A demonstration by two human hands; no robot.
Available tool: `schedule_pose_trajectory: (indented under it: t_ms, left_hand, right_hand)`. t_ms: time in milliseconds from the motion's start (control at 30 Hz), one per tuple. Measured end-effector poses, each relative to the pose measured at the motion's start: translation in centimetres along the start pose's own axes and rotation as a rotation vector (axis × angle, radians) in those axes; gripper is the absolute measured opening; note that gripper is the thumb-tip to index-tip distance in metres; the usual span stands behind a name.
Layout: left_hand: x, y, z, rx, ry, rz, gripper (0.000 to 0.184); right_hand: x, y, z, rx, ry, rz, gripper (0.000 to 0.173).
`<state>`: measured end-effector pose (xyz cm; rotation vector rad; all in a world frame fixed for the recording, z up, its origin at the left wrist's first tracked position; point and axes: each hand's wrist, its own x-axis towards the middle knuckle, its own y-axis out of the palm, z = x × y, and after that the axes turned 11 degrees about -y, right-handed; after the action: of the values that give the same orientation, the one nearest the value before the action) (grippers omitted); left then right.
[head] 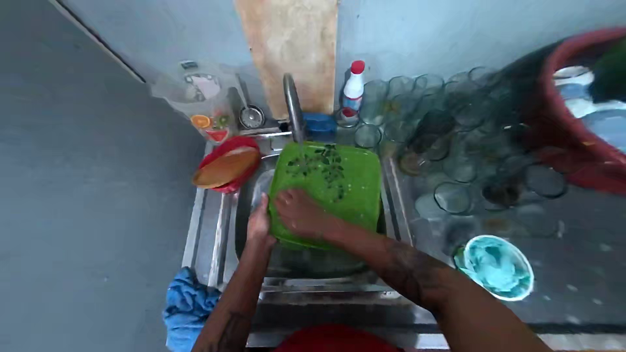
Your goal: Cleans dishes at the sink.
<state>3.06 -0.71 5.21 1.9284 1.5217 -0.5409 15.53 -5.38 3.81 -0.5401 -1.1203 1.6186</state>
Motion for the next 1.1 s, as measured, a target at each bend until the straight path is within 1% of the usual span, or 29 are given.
schedule_pose_trajectory:
  t_ms: [33, 67, 100, 167, 200, 233, 267, 300, 367, 433, 467, 500, 533, 567, 633, 700, 733, 767, 800, 867, 900, 933, 967, 1033, 1067, 1100]
  left_hand:
    - [0.2, -0.5, -0.2, -0.019, -0.003, -0.019, 0.049]
    - [0.4, -1.2, -0.4, -0.039, -0.003, -0.035, 0.05]
    - [0.5, -1.9, -0.5, -0.042, 0.0, -0.044, 0.05]
    - [0.2, -2.4, -0.4, -0.017, -0.014, -0.09, 0.049]
    - [-0.1, -2.1, -0.3, 0.012, -0.032, -0.112, 0.049]
    - [-0.3, -1.6, -0.1, 0.033, -0.047, -0.099, 0.049]
    - [-0.3, -1.1, 0.2, 0.038, -0.055, -0.068, 0.049]
    - [-0.2, -0.6, 0.5, 0.037, -0.063, -0.028, 0.049]
    - [0.6, -0.1, 0.9, -0.004, -0.068, 0.022, 0.049]
    - [1.4, -0.4, 0.9, -0.035, -0.048, -0.049, 0.046]
    - [1.6, -1.0, 0.5, -0.045, -0.045, -0.07, 0.048]
    - [1.8, -1.7, 0.2, -0.056, -0.03, -0.096, 0.05]
    - [1.7, -2.4, -0.1, -0.064, -0.002, -0.109, 0.05]
    - [1.6, -3.0, -0.3, -0.061, 0.031, -0.107, 0.05]
    - [1.3, -3.8, -0.3, -0.061, 0.067, -0.059, 0.048]
    - [0.7, -3.0, -0.4, -0.042, 0.019, -0.104, 0.048]
    - [0.5, -2.4, -0.3, -0.029, -0.007, -0.118, 0.049]
    - [0.3, -1.8, -0.3, -0.024, -0.017, -0.13, 0.049]
    - [0.3, -1.4, -0.3, -0.019, -0.016, -0.131, 0.049]
    - [0.6, -1.6, -0.4, -0.049, 0.012, -0.104, 0.048]
    - [0.9, -2.1, -0.6, -0.071, 0.041, -0.08, 0.048]
    - [1.2, -2.7, -0.8, -0.079, 0.074, -0.065, 0.048]
    - [1.2, -3.3, -1.1, -0.083, 0.1, -0.054, 0.047]
    - [0.9, -4.1, -1.3, -0.06, 0.116, -0.027, 0.047]
    - [0.5, -3.9, -1.3, -0.039, 0.105, -0.023, 0.046]
    - [0.1, -3.4, -1.3, -0.013, 0.091, -0.025, 0.046]
  right_hand:
    - [-1.1, -0.2, 0.1, 0.012, -0.049, 0.082, 0.044]
    - [-2.4, -0.2, -1.0, -0.027, -0.081, 0.072, 0.049]
    - [-3.5, -0.1, -2.9, -0.091, -0.069, 0.018, 0.055]
    - [-4.3, -0.3, -7.0, -0.232, 0.048, -0.102, 0.069]
    - [-4.0, -0.6, -8.1, -0.258, 0.125, -0.114, 0.073]
    - [-3.1, -0.7, -8.4, -0.246, 0.182, -0.11, 0.075]
    - [-2.1, -0.2, -7.9, -0.231, 0.195, -0.122, 0.075]
    - [-1.1, 0.4, -6.5, -0.194, 0.179, -0.12, 0.073]
    - [-0.5, 1.8, -2.5, -0.055, 0.079, -0.056, 0.066]
    - [-2.4, 2.1, 0.9, 0.132, -0.076, 0.076, 0.054]
    - [-3.8, 1.5, 1.7, 0.208, -0.119, 0.153, 0.05]
    - [-5.5, 0.8, 1.7, 0.232, -0.134, 0.186, 0.047]
    - [-6.9, -0.5, 1.0, 0.226, -0.11, 0.228, 0.046]
    - [-8.2, -1.5, -0.4, 0.173, -0.073, 0.207, 0.045]
    - [-9.6, -1.5, -4.8, -0.039, -0.001, -0.012, 0.046]
    - [-8.3, -1.1, -7.9, -0.199, 0.132, -0.132, 0.052]
    - [-7.0, -0.5, -8.2, -0.246, 0.168, -0.189, 0.054]
    - [-5.7, 0.1, -7.5, -0.243, 0.177, -0.216, 0.053]
    - [-4.7, 0.4, -5.6, -0.193, 0.15, -0.2, 0.052]
    - [-4.0, 1.1, -1.7, -0.088, 0.01, -0.122, 0.045]
    - [-4.2, 1.1, -1.0, -0.068, -0.051, -0.095, 0.042]
    - [-4.7, 0.5, -1.3, -0.08, -0.06, -0.064, 0.042]
    - [-5.2, -0.2, -2.5, -0.118, -0.024, -0.048, 0.045]
    - [-5.5, -1.4, -6.3, -0.243, 0.092, -0.166, 0.049]
    - [-4.9, -2.9, -7.0, -0.247, 0.214, -0.139, 0.05]
    - [-3.2, -5.8, -6.2, -0.21, 0.376, 0.037, 0.05]
